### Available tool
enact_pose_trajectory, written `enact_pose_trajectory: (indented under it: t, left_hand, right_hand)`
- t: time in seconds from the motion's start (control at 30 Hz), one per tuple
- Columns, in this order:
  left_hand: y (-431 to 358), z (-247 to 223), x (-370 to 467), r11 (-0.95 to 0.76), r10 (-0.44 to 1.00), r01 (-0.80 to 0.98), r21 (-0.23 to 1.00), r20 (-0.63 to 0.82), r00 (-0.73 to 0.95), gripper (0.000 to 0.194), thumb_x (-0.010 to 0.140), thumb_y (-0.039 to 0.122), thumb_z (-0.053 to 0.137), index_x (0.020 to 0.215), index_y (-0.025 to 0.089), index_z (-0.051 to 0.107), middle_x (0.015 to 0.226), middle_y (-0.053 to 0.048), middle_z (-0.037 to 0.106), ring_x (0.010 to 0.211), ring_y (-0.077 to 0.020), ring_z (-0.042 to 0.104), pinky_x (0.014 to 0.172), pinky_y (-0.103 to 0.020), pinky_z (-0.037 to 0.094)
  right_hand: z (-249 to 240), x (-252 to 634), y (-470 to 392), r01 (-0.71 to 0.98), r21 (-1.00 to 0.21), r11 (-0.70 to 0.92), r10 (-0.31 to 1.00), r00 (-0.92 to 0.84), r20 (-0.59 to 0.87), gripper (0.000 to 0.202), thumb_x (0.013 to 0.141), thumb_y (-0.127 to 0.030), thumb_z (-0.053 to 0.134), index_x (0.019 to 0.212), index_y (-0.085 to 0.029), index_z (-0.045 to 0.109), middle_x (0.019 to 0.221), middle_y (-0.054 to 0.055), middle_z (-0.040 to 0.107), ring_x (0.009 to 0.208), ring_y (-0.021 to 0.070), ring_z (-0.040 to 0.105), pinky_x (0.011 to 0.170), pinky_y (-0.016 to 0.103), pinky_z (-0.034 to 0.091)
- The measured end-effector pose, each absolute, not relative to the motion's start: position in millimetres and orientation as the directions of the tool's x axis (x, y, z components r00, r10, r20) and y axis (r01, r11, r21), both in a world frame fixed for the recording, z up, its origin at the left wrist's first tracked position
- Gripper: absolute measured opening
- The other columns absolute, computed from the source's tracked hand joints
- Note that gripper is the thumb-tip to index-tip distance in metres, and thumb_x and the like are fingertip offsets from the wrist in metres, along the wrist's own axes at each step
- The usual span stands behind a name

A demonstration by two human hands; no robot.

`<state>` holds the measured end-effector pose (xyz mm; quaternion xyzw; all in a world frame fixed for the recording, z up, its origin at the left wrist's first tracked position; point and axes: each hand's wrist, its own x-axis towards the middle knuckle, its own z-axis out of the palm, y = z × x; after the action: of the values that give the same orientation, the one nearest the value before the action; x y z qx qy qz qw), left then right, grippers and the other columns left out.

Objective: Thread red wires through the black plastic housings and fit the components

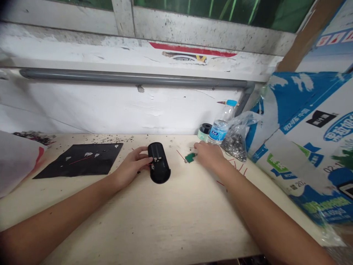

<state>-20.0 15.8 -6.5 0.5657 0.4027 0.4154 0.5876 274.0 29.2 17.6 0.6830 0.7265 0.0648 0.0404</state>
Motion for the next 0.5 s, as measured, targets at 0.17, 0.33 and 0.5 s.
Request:
enact_pose_trajectory:
  t: [0.17,0.33,0.5]
  left_hand:
    - [9.3,-6.8,-17.1,-0.043,0.974,0.071,0.997,0.026,0.223,0.075,0.083,0.033,0.073,0.146,0.023,0.033,0.096,-0.008,0.07,0.083,-0.0219,0.071,0.083,-0.04,0.056]
    - [8.2,-10.5,-15.7,-0.115,0.986,0.124,0.986,0.097,0.137,0.078,0.08,0.042,0.075,0.146,0.028,0.034,0.094,-0.007,0.07,0.067,-0.0189,0.069,0.067,-0.036,0.058]
    - [10.2,-8.8,-20.9,-0.133,0.985,0.255,0.958,0.101,0.137,0.073,0.082,0.052,0.07,0.143,0.028,0.039,0.098,-0.009,0.071,0.054,-0.0153,0.062,0.056,-0.033,0.052]
  right_hand:
    - [19.5,273.5,27.7,0.973,0.226,0.037,0.999,-0.035,-0.013,0.05,0.082,-0.008,0.049,0.128,-0.025,0.06,0.124,0.013,0.066,0.108,0.0332,0.064,0.076,0.037,0.043]
    - [23.4,267.4,24.3,0.974,0.223,0.039,0.999,-0.04,0.001,0.038,0.086,-0.014,0.047,0.119,-0.021,0.064,0.117,0.014,0.069,0.102,0.0337,0.067,0.073,0.038,0.043]
    - [22.3,266.0,24.6,0.973,0.223,0.051,0.998,-0.06,0.031,0.033,0.09,-0.018,0.044,0.116,-0.019,0.065,0.115,0.014,0.069,0.104,0.0333,0.065,0.077,0.039,0.042]
